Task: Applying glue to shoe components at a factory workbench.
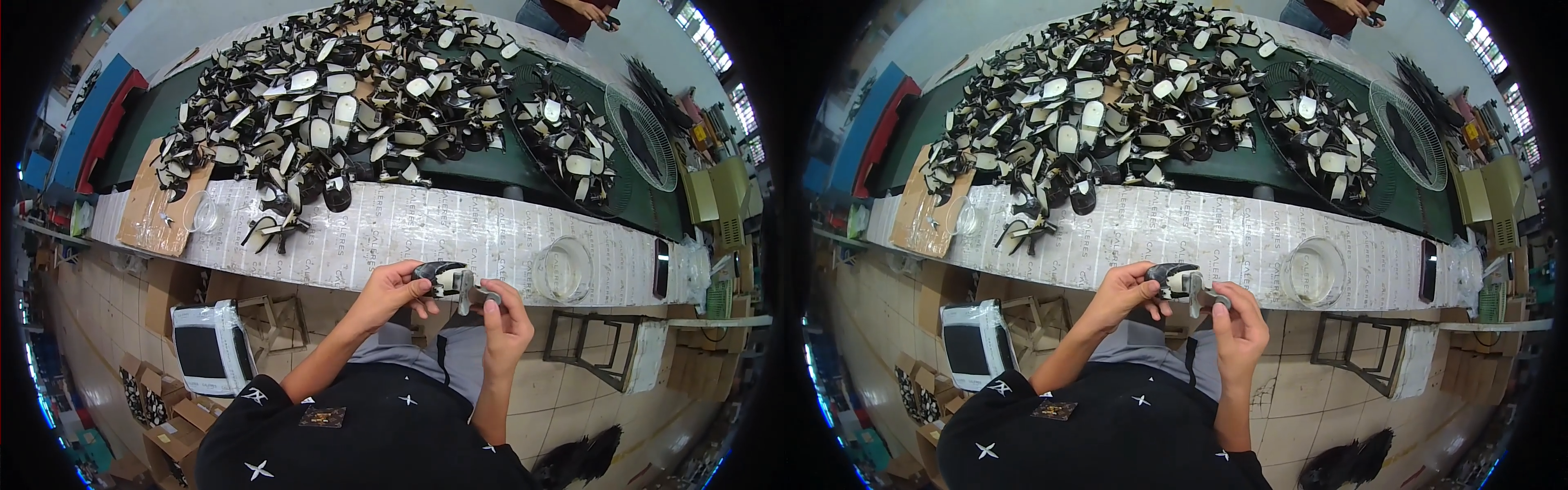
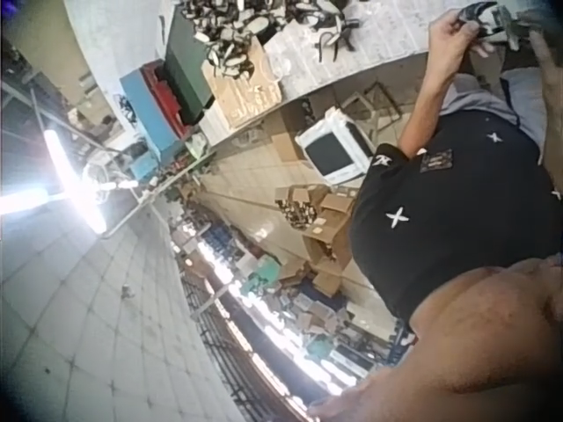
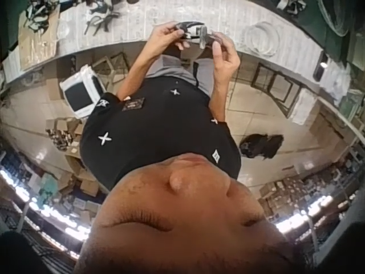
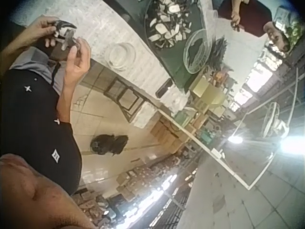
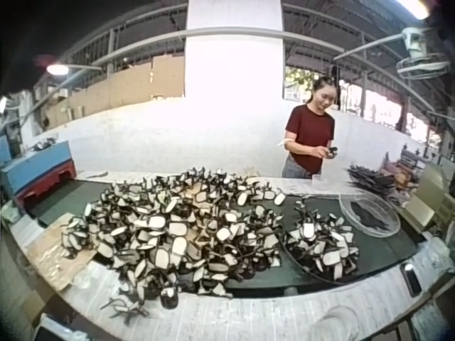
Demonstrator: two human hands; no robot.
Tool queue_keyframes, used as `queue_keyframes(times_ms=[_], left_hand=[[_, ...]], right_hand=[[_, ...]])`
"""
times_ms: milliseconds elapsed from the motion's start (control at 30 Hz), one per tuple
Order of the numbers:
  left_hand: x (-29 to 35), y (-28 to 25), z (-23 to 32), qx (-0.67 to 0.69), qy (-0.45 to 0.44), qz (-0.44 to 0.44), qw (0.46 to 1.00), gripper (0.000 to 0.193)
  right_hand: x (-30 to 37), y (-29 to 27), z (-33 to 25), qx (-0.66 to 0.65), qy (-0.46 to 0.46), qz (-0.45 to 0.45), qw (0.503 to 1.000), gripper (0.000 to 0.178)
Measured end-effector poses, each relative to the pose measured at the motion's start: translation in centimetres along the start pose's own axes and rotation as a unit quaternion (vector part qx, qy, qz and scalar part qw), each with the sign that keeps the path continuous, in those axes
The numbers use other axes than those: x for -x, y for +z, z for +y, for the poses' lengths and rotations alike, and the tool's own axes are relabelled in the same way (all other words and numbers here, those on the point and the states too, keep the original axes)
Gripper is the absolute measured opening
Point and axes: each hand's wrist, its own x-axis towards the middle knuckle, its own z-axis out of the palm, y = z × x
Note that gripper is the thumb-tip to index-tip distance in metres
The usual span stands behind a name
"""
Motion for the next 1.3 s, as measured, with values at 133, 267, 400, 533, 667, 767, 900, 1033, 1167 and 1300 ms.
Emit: queue_keyframes(times_ms=[133,267,400,533,667,767,900,1033,1167,1300], left_hand=[[0.1,0.3,0.2,-0.006,-0.003,0.009,1.0,0.027],[0.2,0.9,0.2,-0.017,-0.003,-0.003,1.0,0.027],[0.4,0.8,0.1,-0.024,-0.005,-0.003,1.0,0.028],[0.4,1.1,0.4,-0.033,-0.01,-0.004,0.999,0.028],[0.4,1.0,0.2,-0.039,-0.006,-0.004,0.999,0.029],[0.4,0.6,0.0,-0.046,-0.005,-0.003,0.999,0.028],[0.4,0.6,0.1,-0.037,-0.011,0.003,0.999,0.028],[0.4,0.7,0.2,-0.029,-0.021,-0.003,0.999,0.031],[0.2,0.8,0.1,0.024,-0.033,0.007,0.999,0.033],[0.0,1.1,0.0,0.037,-0.031,0.014,0.999,0.03]], right_hand=[[-0.3,0.3,-2.2,0.12,-0.049,-0.033,0.991,0.022],[-0.3,0.3,-2.6,0.214,-0.104,-0.069,0.969,0.024],[-0.3,0.6,-2.7,0.238,-0.134,-0.083,0.958,0.026],[0.0,0.6,-2.4,0.275,-0.143,-0.053,0.949,0.027],[-0.1,0.6,-2.8,0.31,-0.154,-0.037,0.937,0.027],[0.1,0.5,-3.0,0.351,-0.178,-0.018,0.919,0.028],[0.3,0.3,-3.1,0.288,-0.129,0.009,0.949,0.025],[0.6,0.5,-3.4,0.192,-0.069,0.029,0.978,0.025],[0.7,0.8,-3.4,0.185,-0.064,0.022,0.98,0.026],[0.8,1.3,-3.2,0.165,-0.036,0.005,0.986,0.026]])
